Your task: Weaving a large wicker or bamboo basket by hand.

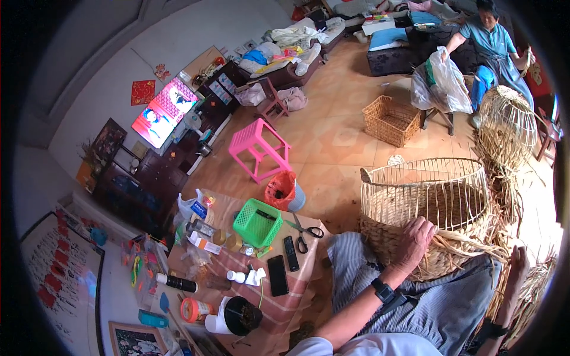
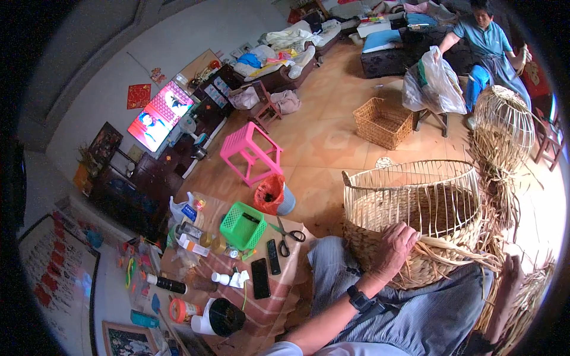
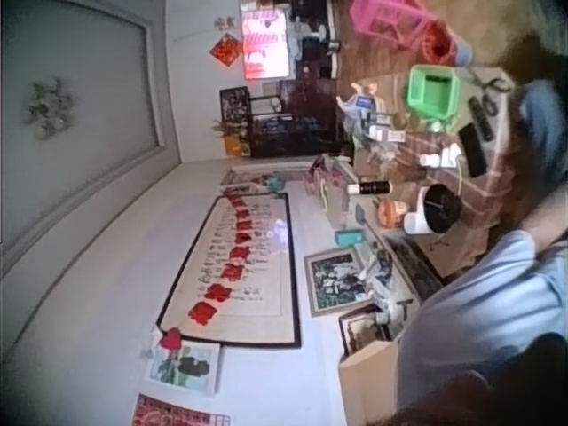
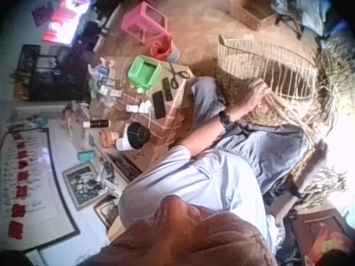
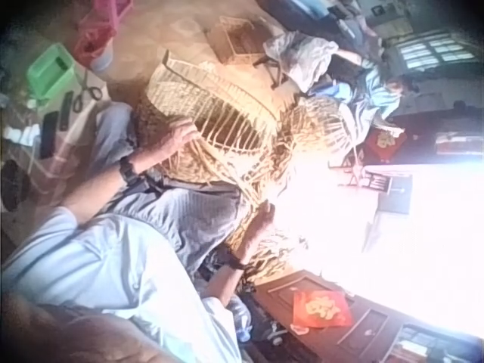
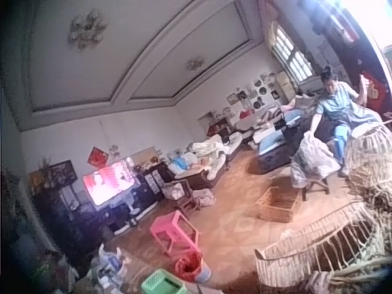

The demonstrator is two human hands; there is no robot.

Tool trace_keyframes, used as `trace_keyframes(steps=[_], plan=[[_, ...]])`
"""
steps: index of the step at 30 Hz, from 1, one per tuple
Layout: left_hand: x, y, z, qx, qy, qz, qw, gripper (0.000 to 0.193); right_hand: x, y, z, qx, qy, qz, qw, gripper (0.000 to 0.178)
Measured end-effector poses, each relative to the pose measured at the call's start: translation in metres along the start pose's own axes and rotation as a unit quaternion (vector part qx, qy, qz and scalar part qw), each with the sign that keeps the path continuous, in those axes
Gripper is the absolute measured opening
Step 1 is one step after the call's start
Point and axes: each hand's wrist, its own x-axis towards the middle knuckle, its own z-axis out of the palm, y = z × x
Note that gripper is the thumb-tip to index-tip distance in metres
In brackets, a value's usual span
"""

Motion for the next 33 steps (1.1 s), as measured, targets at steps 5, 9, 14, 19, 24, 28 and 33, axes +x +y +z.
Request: trace_keyframes(steps=[5, 9, 14, 19, 24, 28, 33], plan=[[0.0, 0.004, -0.009, 0.006, -0.007, 0.004, 1.0, 0.016, -0.065, -0.134, 0.097, -0.24, -0.224, -0.244, 0.912, 0.018], [0.001, 0.005, -0.011, 0.013, -0.006, 0.0, 1.0, 0.017, -0.111, -0.139, 0.162, -0.354, -0.352, -0.301, 0.812, 0.042], [0.004, 0.007, -0.009, 0.014, -0.014, 0.004, 1.0, 0.016, -0.107, -0.11, 0.175, -0.377, -0.312, -0.342, 0.802, 0.032], [0.001, 0.004, -0.007, 0.028, -0.014, 0.0, 1.0, 0.016, -0.106, -0.119, 0.178, -0.388, -0.347, -0.339, 0.784, 0.028], [0.003, 0.005, -0.009, 0.014, -0.013, 0.003, 1.0, 0.017, -0.109, -0.122, 0.17, -0.394, -0.404, -0.257, 0.785, 0.027], [0.001, 0.0, -0.006, -0.005, 0.004, 0.008, 1.0, 0.015, -0.113, -0.119, 0.141, -0.338, -0.433, -0.205, 0.81, 0.019], [-0.008, 0.008, -0.01, -0.089, 0.004, -0.05, 0.995, 0.012, -0.104, -0.161, 0.107, -0.247, -0.542, 0.065, 0.8, 0.012]])
